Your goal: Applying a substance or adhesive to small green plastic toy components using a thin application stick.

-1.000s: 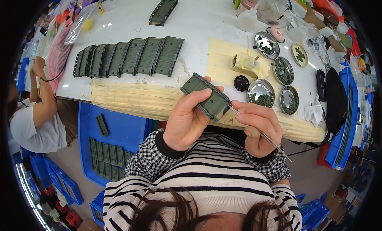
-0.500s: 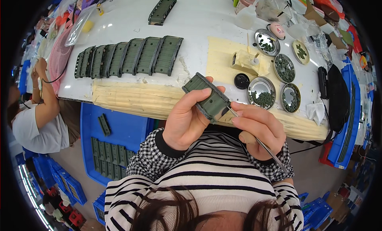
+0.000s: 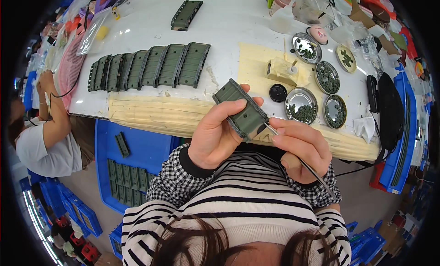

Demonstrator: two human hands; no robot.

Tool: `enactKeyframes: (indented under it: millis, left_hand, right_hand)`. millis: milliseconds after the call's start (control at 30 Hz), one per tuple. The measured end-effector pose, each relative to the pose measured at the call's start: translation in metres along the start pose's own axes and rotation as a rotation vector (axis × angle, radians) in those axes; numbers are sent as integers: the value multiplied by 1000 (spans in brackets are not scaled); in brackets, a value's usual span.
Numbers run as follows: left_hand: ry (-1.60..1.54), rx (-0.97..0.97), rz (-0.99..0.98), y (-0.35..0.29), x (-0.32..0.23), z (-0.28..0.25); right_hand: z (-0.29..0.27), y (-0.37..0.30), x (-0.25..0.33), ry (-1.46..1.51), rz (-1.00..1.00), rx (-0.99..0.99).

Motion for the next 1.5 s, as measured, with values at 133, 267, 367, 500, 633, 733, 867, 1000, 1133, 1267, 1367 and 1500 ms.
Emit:
enactKeyframes:
  millis: [133, 267, 367, 500, 633, 733, 867, 1000, 1133, 1267, 1367, 1500]
  left_hand:
    - [16, 1, -3, 1, -1, 2]
    - [59, -23, 8, 1, -1, 1]
    - [83, -46, 25, 1, -2, 2]
    - [77, -49, 8, 1, -2, 1]
    - [3, -11, 0, 1, 0, 0]
    - [-6, -49, 17, 0, 1, -1]
    - [-26, -53, -1, -2, 3, 0]
    - [9, -49, 8, 0, 1, -1]
    - [107, -14, 51, 4, -12, 11]
    - [108, 20, 106, 8, -25, 14]
    - [-48, 91, 147, 6, -35, 10]
    - [-184, 138, 177, 10, -35, 3]
  right_hand:
    - [-1, 0, 3, 19, 5, -7]
    - [-1, 0, 3, 18, 4, -10]
    - [-1, 1, 3, -2, -1, -2]
    - [-2, 3, 6, -37, 3, -22]
    - [-1, 6, 10, -70, -24, -29]
    - [-1, 8, 11, -89, -41, -8]
    - [-1, 7, 10, -95, -65, 3]
    - [0, 7, 10, -81, -43, 10]
    - [-6, 5, 4, -61, 0, -116]
    - [-17, -3, -3, 58, 47, -434]
    - [-24, -10, -16, 31, 91, -481]
    - [-20, -16, -21, 86, 152, -459]
Point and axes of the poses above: each hand's wrist, its own y-axis towards the middle knuckle, its own z-axis out of the palm, x = y × z, the point moved 5 cm from there along y, towards the middle knuckle, and after that the axes turned 1 degree about -x, right-handed, at the moved point
